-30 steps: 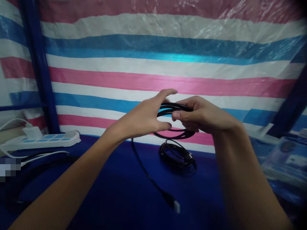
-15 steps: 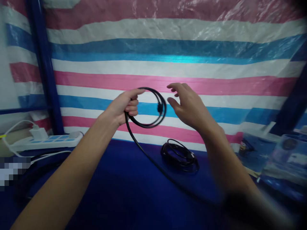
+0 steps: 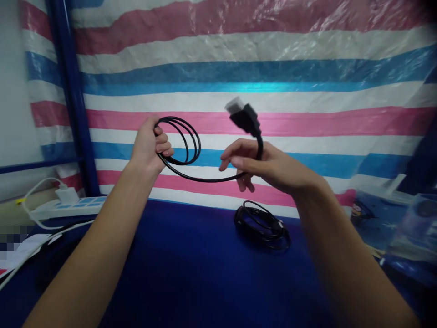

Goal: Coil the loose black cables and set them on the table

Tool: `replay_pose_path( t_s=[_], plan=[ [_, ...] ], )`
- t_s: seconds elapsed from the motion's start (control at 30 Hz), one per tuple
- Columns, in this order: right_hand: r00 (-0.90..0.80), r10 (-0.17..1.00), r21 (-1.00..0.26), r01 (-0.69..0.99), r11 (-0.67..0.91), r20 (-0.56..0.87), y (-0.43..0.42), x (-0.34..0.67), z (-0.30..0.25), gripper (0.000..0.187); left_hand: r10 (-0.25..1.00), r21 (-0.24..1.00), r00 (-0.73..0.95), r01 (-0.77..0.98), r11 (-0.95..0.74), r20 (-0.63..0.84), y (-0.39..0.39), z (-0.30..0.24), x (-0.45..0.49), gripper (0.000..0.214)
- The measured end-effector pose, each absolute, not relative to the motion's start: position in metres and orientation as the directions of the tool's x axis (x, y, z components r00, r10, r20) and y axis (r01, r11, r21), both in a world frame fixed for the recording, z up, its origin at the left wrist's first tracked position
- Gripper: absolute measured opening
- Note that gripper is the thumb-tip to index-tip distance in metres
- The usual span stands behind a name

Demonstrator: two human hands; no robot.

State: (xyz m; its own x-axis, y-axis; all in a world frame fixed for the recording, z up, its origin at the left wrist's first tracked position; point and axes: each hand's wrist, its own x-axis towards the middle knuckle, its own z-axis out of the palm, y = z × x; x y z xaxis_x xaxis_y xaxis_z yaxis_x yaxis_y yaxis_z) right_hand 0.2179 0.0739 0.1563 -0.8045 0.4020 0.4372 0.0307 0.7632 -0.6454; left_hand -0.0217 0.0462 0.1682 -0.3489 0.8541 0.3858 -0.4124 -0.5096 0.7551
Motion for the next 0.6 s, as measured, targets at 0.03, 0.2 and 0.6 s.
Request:
replay_pose_path(
  t_s=[0.03, 0.2, 0.6],
  plan=[
    [-0.741, 0.440, -0.597, 0.066, 0.799, 0.507, 0.074, 0.216, 0.157, 0.025, 0.863, 0.773, -0.313, -0.395, -0.497, 0.396, 0.046, 0.167, -0.017, 0.036],
    [-0.577, 0.321, -0.127, 0.351, 0.928, 0.751, 0.085, 0.209, 0.152, 0.039, 0.952, 0.960, 0.178, -0.172, -0.220, 0.250, 0.037, 0.163, 0.009, 0.027],
    [-0.718, 0.363, -0.018, 0.439, 0.898, 0.594, 0.084, 0.198, 0.143, 0.059, 0.884, 0.884, 0.450, 0.353, -0.306, 0.127, 0.032, 0.152, 0.030, 0.020]
  ],
)
